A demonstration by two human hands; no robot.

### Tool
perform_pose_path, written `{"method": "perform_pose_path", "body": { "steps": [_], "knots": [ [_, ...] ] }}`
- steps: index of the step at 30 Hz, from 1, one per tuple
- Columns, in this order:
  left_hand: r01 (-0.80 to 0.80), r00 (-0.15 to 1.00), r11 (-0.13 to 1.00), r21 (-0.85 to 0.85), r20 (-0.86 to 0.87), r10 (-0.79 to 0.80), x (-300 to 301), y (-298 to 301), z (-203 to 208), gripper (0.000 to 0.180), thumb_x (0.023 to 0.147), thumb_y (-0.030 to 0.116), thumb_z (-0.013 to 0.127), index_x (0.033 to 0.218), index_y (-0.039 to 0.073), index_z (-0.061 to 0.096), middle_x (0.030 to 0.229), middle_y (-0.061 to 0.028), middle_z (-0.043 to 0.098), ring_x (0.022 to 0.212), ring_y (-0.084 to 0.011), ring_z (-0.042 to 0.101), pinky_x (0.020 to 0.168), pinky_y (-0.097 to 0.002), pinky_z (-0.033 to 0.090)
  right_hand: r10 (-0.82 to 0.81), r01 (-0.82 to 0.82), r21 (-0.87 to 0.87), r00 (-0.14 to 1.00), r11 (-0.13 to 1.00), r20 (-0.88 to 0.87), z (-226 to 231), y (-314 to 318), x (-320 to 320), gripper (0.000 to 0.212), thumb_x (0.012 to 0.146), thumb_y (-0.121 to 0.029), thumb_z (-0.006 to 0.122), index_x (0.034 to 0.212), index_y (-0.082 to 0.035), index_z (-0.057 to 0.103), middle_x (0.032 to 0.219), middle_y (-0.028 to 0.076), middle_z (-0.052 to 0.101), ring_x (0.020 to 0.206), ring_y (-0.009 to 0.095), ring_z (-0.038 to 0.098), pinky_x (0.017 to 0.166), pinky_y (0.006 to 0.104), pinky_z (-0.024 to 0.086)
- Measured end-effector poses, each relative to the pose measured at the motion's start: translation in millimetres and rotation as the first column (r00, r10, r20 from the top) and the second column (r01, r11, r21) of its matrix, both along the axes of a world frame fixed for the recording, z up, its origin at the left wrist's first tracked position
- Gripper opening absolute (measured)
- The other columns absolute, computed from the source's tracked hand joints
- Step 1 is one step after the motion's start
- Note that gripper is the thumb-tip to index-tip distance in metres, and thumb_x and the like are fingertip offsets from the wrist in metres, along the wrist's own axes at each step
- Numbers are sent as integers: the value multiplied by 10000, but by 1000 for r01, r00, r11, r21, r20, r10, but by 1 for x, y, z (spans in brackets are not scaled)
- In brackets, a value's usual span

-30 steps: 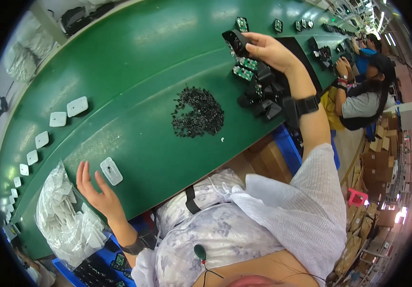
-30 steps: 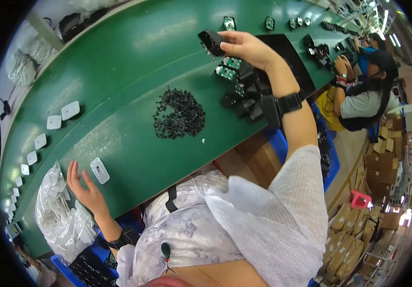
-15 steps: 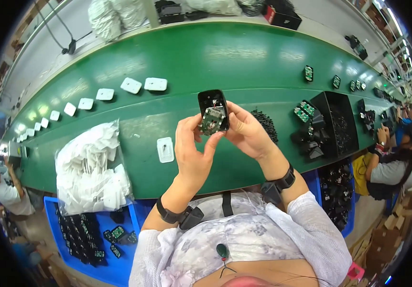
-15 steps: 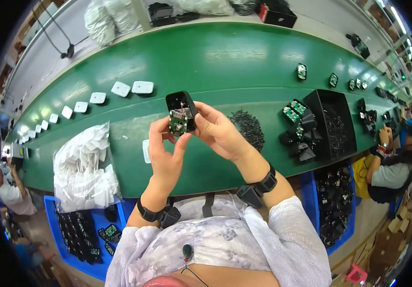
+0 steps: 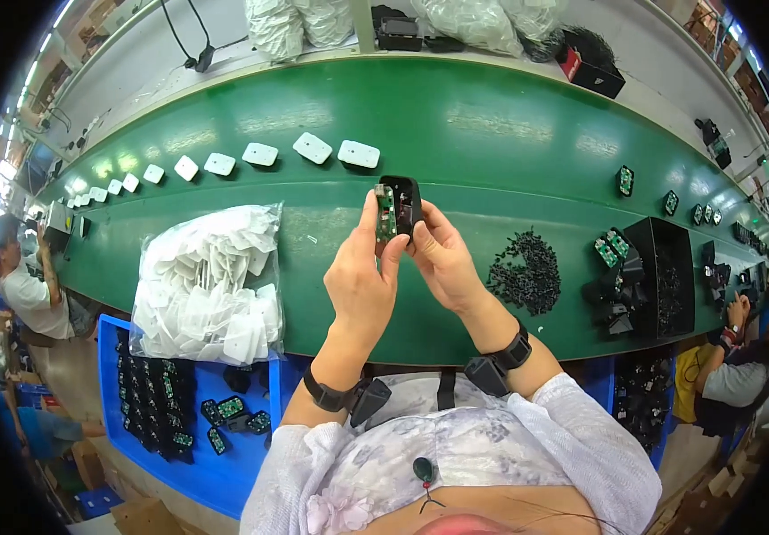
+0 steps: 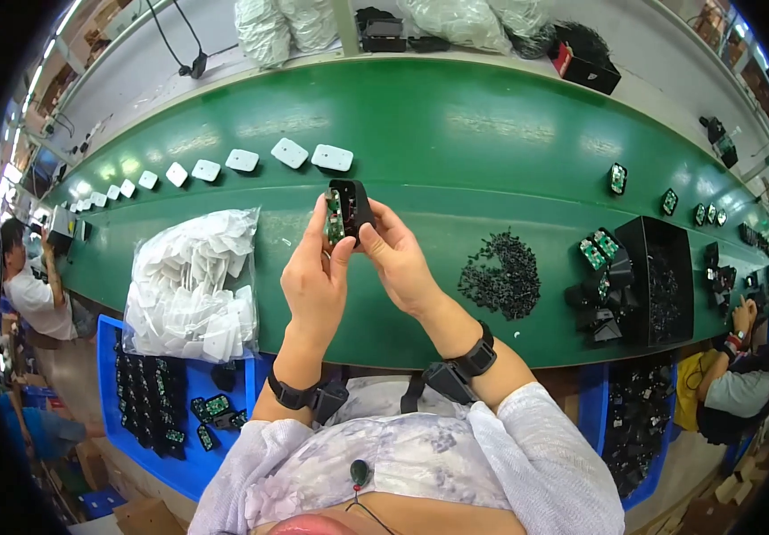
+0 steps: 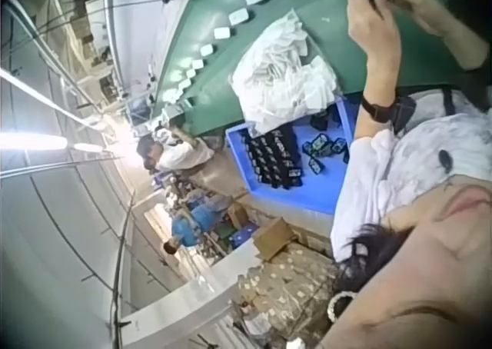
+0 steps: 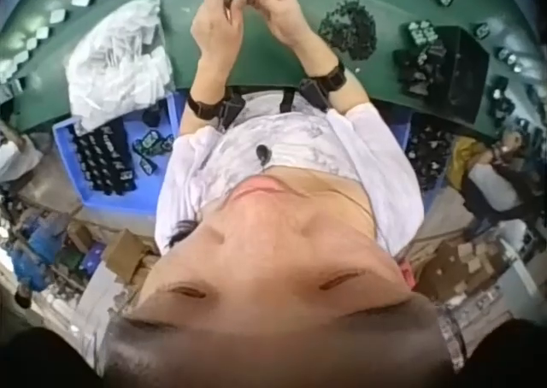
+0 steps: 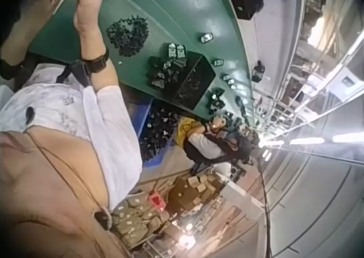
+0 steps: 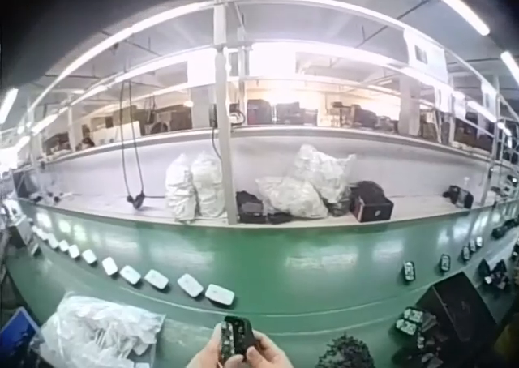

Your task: Assembling small electronic components into plastic housings on a factory production line.

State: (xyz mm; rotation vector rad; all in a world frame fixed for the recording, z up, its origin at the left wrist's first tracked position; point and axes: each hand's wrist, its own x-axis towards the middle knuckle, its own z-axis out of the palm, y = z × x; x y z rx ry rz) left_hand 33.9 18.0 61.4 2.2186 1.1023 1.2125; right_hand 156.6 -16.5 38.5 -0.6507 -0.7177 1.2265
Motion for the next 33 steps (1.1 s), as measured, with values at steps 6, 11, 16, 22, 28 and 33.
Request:
{"method": "perform_pose_path", "body": {
  "steps": [6,11,16,22,28,33],
  "knots": [
    [-77,990,989,123,-105,90,-3,11,-4,548,880,324,623,1368,125,475,736,-29,513,593,-193,536,491,-329,444,143,-141,29,960,990,-239,-20,21,-5,381,958,-274,538,1281,-85,471,1150,10,581,1041,118,549,919,311,436],
    [-198,978,949,245,-16,208,-7,17,-16,439,832,239,685,1254,153,601,850,-48,523,788,-219,528,600,-323,457,225,-219,53,934,974,-277,-36,30,-12,414,962,-339,505,1307,-113,469,1159,-3,583,1048,122,547,917,310,441],
    [-74,997,938,340,35,66,-5,21,-23,344,786,81,705,1126,60,657,999,-85,573,813,-240,490,734,-355,430,265,-269,29,917,963,-297,-45,31,-13,406,967,-339,494,1299,-106,474,1159,11,582,1025,125,556,905,312,447],
    [-137,986,956,261,-60,157,5,17,-28,368,803,62,674,1168,39,629,986,-106,552,818,-255,484,741,-352,423,199,-226,-53,930,973,-310,-47,32,-11,347,970,-284,521,1257,-92,494,1095,0,594,997,107,561,858,294,468],
    [-184,970,954,238,-112,215,6,10,-22,441,802,44,649,1239,43,586,970,-119,514,851,-259,469,730,-355,417,149,-178,-109,961,978,-233,-43,29,-14,380,954,-276,556,1266,-79,469,1086,-1,571,991,101,557,859,285,464],
    [-131,978,973,191,-134,158,3,12,-29,438,803,86,679,1231,51,594,971,-108,509,844,-251,460,733,-352,415,156,-194,-116,949,974,-275,-51,28,-10,347,975,-261,510,1274,-94,453,1133,19,579,1030,135,562,912,323,454]
  ]
}}
